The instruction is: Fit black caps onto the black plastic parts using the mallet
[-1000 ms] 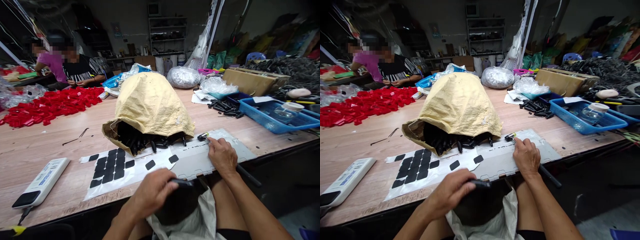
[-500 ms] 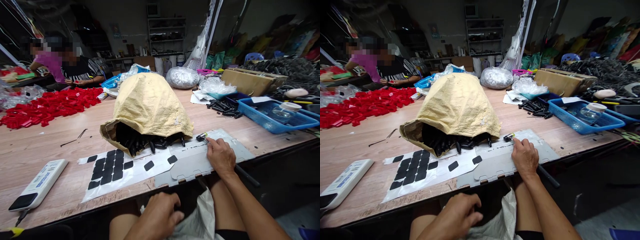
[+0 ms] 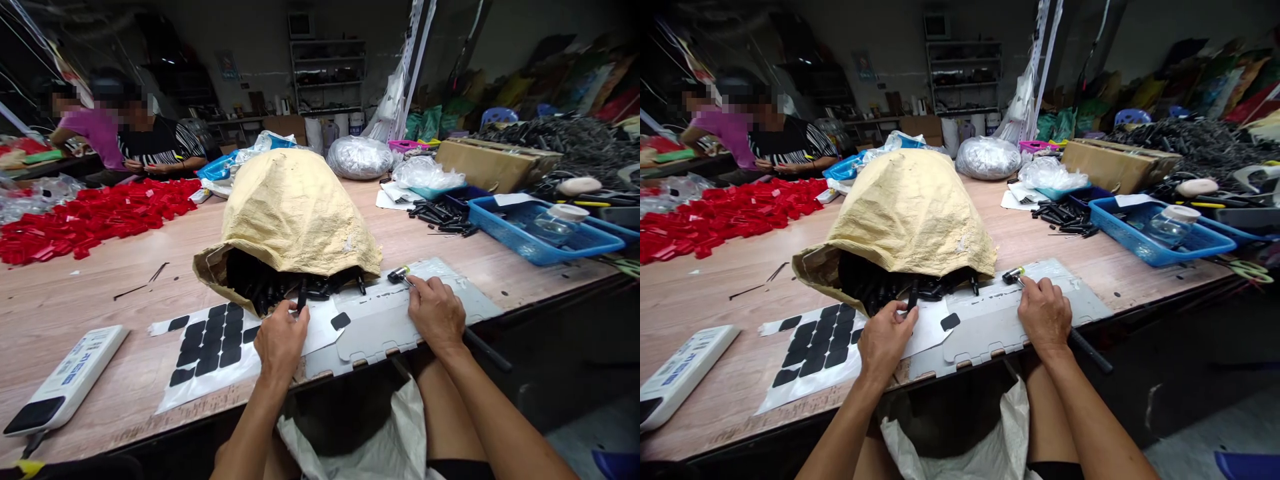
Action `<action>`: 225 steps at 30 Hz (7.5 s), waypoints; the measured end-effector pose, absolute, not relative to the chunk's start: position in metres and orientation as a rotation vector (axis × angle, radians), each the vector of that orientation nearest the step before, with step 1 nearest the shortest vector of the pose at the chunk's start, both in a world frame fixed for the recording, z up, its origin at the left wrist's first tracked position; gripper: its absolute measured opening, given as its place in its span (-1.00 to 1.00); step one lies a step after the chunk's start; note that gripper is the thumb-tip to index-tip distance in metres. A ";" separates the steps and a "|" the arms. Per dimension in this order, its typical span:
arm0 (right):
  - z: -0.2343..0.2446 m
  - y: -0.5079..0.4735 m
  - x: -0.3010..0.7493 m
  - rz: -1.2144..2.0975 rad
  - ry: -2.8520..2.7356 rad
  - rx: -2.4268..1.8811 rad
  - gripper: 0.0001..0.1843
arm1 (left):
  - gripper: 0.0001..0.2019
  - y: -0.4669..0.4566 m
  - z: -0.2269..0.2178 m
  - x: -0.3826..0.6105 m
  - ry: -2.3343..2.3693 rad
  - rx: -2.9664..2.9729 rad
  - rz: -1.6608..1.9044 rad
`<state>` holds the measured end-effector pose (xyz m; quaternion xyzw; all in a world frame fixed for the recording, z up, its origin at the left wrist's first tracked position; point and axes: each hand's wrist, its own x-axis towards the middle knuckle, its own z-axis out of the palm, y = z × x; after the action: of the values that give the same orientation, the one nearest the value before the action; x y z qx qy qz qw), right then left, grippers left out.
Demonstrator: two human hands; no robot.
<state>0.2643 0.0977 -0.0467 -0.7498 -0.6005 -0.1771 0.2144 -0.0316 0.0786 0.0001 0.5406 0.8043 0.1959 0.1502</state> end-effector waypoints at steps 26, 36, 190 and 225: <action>-0.049 0.097 0.265 -0.518 -1.653 -2.072 -0.69 | -0.62 0.070 -0.014 -0.046 1.613 2.008 0.750; -0.049 0.098 0.266 -0.494 -1.655 -2.078 -0.69 | -0.76 0.082 -0.006 -0.024 1.713 2.099 0.623; -0.006 0.013 0.155 0.318 -1.985 -1.385 -0.52 | -0.83 0.072 -0.024 -0.057 1.398 1.935 0.865; -0.032 0.047 0.248 0.244 -1.491 -1.741 -0.61 | -0.56 0.071 -0.022 -0.058 1.466 2.027 0.747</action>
<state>0.2480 0.0467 -0.0324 -0.6902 -0.5911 0.0966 0.4060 -0.0584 0.0714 -0.0224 0.7492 0.5419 0.2761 0.2624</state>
